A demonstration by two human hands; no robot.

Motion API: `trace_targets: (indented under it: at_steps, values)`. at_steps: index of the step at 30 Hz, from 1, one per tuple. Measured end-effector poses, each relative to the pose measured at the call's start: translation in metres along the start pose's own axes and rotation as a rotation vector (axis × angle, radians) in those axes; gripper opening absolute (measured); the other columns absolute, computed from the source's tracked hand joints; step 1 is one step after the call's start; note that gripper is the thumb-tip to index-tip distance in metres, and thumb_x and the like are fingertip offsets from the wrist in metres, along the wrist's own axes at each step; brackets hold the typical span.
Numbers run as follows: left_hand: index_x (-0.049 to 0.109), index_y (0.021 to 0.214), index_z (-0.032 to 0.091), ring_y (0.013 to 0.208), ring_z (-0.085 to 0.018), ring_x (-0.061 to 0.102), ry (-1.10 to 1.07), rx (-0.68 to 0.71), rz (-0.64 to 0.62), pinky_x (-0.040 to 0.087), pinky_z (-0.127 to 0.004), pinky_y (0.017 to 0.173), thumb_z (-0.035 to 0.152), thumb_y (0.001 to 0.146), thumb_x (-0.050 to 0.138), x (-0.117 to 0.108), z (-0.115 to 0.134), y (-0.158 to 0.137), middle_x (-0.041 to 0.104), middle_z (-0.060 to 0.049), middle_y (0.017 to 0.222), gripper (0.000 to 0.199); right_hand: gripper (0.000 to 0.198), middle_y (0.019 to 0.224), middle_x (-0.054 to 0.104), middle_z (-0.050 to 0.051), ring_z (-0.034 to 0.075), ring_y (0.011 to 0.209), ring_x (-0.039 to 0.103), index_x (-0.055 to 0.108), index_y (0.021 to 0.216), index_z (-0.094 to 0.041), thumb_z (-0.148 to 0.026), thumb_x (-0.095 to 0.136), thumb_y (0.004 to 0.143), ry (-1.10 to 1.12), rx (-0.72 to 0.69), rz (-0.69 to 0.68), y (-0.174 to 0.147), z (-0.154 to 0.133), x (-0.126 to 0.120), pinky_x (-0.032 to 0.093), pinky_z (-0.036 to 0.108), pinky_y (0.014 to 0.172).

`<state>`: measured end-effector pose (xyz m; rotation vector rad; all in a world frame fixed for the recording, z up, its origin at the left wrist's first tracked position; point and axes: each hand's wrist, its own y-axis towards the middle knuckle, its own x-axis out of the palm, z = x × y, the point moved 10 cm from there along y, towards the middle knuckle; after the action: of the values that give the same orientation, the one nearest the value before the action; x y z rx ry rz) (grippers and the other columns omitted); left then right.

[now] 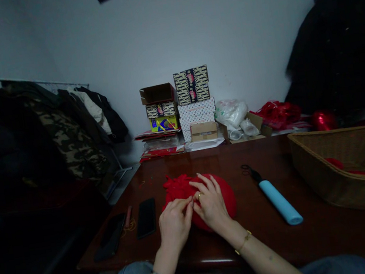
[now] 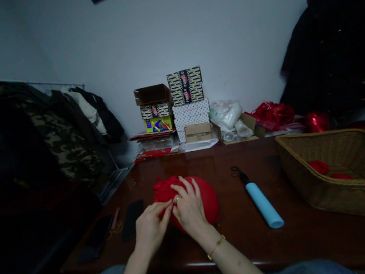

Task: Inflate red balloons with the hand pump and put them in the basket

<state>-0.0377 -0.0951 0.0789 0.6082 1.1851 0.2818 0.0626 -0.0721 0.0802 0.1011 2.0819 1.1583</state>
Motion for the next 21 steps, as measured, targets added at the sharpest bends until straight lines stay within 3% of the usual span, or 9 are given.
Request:
trace_targets:
  at_steps: [4,8,14,21]
  values:
    - [0.070,0.091,0.028,0.076,-0.017,0.062,0.104,-0.029,-0.085,0.043,-0.025,0.064,0.030,0.084,0.052,0.006,-0.002,0.002,0.069,-0.001,0.080,0.019,0.010,0.120,0.060,0.003,0.027,0.130,0.030,0.060,0.067,-0.021,-0.012,0.057,0.072,-0.059,-0.032,-0.017,0.000,-0.003,0.006,0.015,0.051,0.109]
    - [0.069,0.086,0.025,0.073,-0.017,0.063,0.131,-0.102,-0.013,0.040,-0.024,0.061,0.029,0.081,0.055,0.006,-0.006,0.001,0.069,-0.002,0.078,0.016,0.009,0.121,0.059,0.002,0.026,0.131,0.029,0.061,0.069,-0.021,-0.016,0.057,0.076,-0.088,-0.044,-0.015,-0.001,-0.006,0.007,0.014,0.050,0.109]
    - [0.067,0.082,0.024,0.068,-0.013,0.061,-0.030,-0.229,0.085,0.040,-0.022,0.062,0.025,0.077,0.057,0.003,-0.015,-0.002,0.069,0.001,0.081,0.011,0.006,0.122,0.058,0.001,0.026,0.131,0.028,0.062,0.072,-0.022,-0.020,0.058,0.077,-0.091,-0.045,-0.018,-0.004,-0.005,0.006,0.013,0.049,0.110]
    - [0.065,0.081,0.023,0.070,-0.014,0.061,-0.037,-0.196,0.026,0.040,-0.023,0.064,0.023,0.076,0.055,0.006,-0.012,0.001,0.068,0.000,0.080,0.010,0.005,0.123,0.057,0.002,0.027,0.132,0.027,0.063,0.075,-0.022,-0.020,0.059,0.076,-0.102,-0.032,-0.051,-0.004,-0.005,0.009,0.014,0.050,0.109]
